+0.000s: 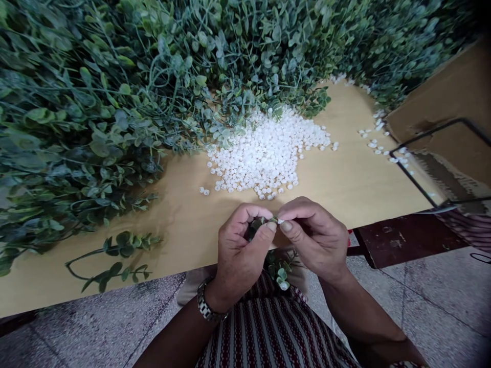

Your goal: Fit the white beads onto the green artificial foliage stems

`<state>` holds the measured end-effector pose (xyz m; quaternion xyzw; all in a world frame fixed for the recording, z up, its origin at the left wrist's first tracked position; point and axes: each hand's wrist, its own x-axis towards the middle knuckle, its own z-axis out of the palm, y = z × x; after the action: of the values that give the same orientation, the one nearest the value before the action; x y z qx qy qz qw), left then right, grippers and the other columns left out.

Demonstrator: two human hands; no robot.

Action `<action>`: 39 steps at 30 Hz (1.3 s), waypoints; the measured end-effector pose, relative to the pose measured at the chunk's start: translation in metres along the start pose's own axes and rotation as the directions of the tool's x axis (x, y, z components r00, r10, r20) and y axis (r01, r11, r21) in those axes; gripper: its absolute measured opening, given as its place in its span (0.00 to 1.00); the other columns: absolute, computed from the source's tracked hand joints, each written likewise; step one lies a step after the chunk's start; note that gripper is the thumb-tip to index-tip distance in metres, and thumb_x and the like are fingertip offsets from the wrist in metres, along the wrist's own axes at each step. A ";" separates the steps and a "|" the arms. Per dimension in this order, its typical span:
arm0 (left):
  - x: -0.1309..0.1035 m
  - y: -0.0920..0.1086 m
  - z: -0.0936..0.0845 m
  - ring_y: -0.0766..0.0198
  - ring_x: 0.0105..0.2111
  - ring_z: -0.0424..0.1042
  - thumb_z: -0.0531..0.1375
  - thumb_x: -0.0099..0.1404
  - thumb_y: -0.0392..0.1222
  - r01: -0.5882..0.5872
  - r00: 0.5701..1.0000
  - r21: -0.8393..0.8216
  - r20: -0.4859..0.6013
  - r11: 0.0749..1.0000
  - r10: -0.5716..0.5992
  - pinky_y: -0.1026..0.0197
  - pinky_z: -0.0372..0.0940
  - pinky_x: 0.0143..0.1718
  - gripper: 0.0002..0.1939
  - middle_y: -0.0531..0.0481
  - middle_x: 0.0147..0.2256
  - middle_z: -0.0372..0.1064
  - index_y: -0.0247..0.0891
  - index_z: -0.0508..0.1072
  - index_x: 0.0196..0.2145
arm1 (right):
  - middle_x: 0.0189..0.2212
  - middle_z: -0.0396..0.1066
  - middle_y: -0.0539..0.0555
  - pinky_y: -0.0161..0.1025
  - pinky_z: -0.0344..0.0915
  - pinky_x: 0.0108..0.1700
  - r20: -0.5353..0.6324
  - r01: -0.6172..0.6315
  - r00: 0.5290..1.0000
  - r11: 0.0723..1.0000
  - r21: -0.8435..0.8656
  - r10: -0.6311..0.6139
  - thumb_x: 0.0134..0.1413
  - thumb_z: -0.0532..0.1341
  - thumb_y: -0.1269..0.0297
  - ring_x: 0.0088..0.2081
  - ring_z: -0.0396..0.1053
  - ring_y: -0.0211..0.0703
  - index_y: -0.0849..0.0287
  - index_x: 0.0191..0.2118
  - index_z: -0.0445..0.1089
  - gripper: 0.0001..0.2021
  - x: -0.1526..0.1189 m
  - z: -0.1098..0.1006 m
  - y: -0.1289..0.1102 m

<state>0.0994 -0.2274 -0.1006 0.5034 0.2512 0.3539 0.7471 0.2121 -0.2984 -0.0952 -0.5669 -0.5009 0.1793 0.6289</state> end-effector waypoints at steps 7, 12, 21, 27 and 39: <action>0.001 0.004 -0.002 0.71 0.25 0.62 0.61 0.58 0.33 0.025 0.998 -0.003 0.052 1.000 -0.024 0.68 0.60 0.28 0.02 0.53 0.26 0.67 0.37 0.72 0.31 | 0.24 0.65 0.48 0.32 0.60 0.29 0.141 -0.396 0.913 0.755 0.523 0.382 0.50 0.64 0.67 0.27 0.62 0.33 0.57 0.29 0.72 0.01 0.003 -0.006 0.005; 0.001 0.008 0.005 0.73 0.21 0.58 0.60 0.60 0.37 0.032 0.996 -0.069 0.087 0.997 -0.026 0.67 0.59 0.24 0.02 0.53 0.25 0.66 0.36 0.71 0.30 | 0.24 0.65 0.47 0.27 0.62 0.28 0.295 -0.536 0.826 0.505 0.677 0.481 0.47 0.66 0.68 0.25 0.63 0.28 0.59 0.28 0.72 0.03 0.007 -0.009 0.003; 0.010 0.013 0.022 0.69 0.26 0.65 0.59 0.58 0.34 -0.046 0.998 -0.025 0.045 0.999 0.047 0.67 0.64 0.30 0.02 0.52 0.25 0.66 0.35 0.70 0.28 | 0.22 0.66 0.46 0.23 0.65 0.29 0.269 -0.551 0.765 0.379 0.743 0.585 0.42 0.68 0.68 0.24 0.64 0.27 0.59 0.27 0.72 0.05 0.009 -0.007 0.004; 0.012 0.013 0.023 0.69 0.27 0.66 0.58 0.59 0.33 -0.128 0.992 0.121 0.037 0.984 0.124 0.66 0.64 0.31 0.04 0.52 0.25 0.66 0.36 0.68 0.27 | 0.22 0.65 0.46 0.24 0.65 0.28 0.227 -0.550 0.757 0.411 0.727 0.612 0.40 0.69 0.66 0.24 0.62 0.28 0.58 0.25 0.71 0.06 0.009 -0.006 0.004; 0.010 0.007 0.023 0.70 0.25 0.65 0.59 0.59 0.32 -0.171 0.984 0.131 -0.020 0.977 0.175 0.68 0.64 0.29 0.04 0.54 0.24 0.66 0.35 0.69 0.27 | 0.21 0.64 0.45 0.23 0.63 0.27 0.216 -0.515 0.810 0.484 0.707 0.546 0.46 0.66 0.67 0.22 0.62 0.26 0.59 0.27 0.71 0.04 0.010 -0.002 0.003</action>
<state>0.1204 -0.2314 -0.0858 0.5650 0.2403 0.4084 0.6755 0.2194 -0.2907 -0.0932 -0.3919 -0.1725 0.5394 0.7250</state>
